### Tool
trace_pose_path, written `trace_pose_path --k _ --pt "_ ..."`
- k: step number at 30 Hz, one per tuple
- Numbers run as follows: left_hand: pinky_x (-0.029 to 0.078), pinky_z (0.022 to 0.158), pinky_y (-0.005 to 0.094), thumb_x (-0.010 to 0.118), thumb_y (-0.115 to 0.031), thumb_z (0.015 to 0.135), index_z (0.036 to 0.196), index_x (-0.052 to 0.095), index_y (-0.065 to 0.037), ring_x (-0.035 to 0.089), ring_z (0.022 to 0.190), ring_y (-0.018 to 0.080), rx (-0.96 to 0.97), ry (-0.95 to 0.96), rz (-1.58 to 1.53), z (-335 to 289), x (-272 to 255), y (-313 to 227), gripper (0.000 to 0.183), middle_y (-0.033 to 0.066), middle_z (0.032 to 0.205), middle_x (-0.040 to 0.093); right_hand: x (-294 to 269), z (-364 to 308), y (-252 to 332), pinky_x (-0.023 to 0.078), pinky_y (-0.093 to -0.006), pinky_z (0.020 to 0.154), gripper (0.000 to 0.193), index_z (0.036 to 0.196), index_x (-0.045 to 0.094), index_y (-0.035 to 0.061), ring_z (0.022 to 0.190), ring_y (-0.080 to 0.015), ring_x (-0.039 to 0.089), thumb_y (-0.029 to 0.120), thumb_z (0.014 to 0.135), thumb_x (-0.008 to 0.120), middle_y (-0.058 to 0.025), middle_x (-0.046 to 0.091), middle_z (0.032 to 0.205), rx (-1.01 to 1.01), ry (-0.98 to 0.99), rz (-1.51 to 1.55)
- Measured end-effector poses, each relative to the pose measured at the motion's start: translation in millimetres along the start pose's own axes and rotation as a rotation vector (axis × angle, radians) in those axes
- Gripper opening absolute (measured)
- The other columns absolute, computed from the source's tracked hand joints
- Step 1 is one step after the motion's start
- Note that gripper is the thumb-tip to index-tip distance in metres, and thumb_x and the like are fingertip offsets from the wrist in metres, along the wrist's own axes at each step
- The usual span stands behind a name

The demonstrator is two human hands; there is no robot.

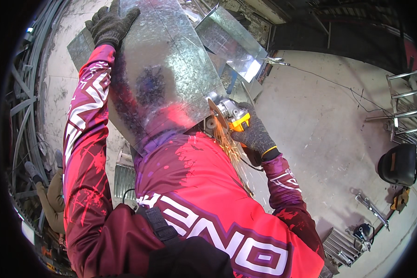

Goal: Using an angle grinder to cut through a large metal sheet on the floor.

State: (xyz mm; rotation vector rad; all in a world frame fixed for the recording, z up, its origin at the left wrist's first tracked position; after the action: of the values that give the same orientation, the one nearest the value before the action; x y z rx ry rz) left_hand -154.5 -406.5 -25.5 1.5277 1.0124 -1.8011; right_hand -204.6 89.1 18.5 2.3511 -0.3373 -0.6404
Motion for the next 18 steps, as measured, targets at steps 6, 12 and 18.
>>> trace_pose_path --k 6,12,18 --pt "0.014 0.124 0.0587 0.064 -0.072 0.082 0.154 0.047 -0.016 0.037 0.145 0.0380 0.069 0.058 -0.043 10.9 28.6 -46.7 0.093 0.0215 0.150 0.047 -11.4 -8.7 -12.3 0.050 -0.0359 0.100 0.097 0.148 0.037 0.0117 0.114 -0.0228 0.056 0.003 0.064 0.085 -0.0104 0.056 0.125 0.050 -0.116 -0.057" --pt "0.014 0.123 0.0585 0.064 -0.073 0.081 0.154 0.046 -0.016 0.038 0.144 0.0376 0.023 0.060 -0.003 7.6 15.8 -20.2 0.094 0.0206 0.149 0.048 -4.5 -1.8 -3.5 0.050 -0.0362 0.100 0.093 0.147 0.039 0.0082 0.116 -0.0251 0.059 0.011 0.067 0.088 -0.0143 0.060 0.127 0.011 -0.063 0.011" --pt "0.015 0.123 0.0583 0.064 -0.074 0.081 0.154 0.046 -0.016 0.038 0.144 0.0370 -0.010 0.058 0.029 2.5 9.2 -3.9 0.094 0.0205 0.150 0.047 -0.7 7.1 2.0 0.050 -0.0369 0.101 0.094 0.147 0.038 0.0076 0.118 -0.0251 0.058 0.011 0.068 0.088 -0.0148 0.059 0.129 0.007 -0.020 -0.088"
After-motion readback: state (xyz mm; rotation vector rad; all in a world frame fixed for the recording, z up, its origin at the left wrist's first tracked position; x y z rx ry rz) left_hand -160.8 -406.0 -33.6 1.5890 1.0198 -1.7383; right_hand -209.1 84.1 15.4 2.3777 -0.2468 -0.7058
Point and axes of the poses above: each hand's wrist, its own z-axis towards the middle knuckle, its own x-axis out of the palm, y = z × x, the point moved 2 cm from there along z, towards the middle knuckle
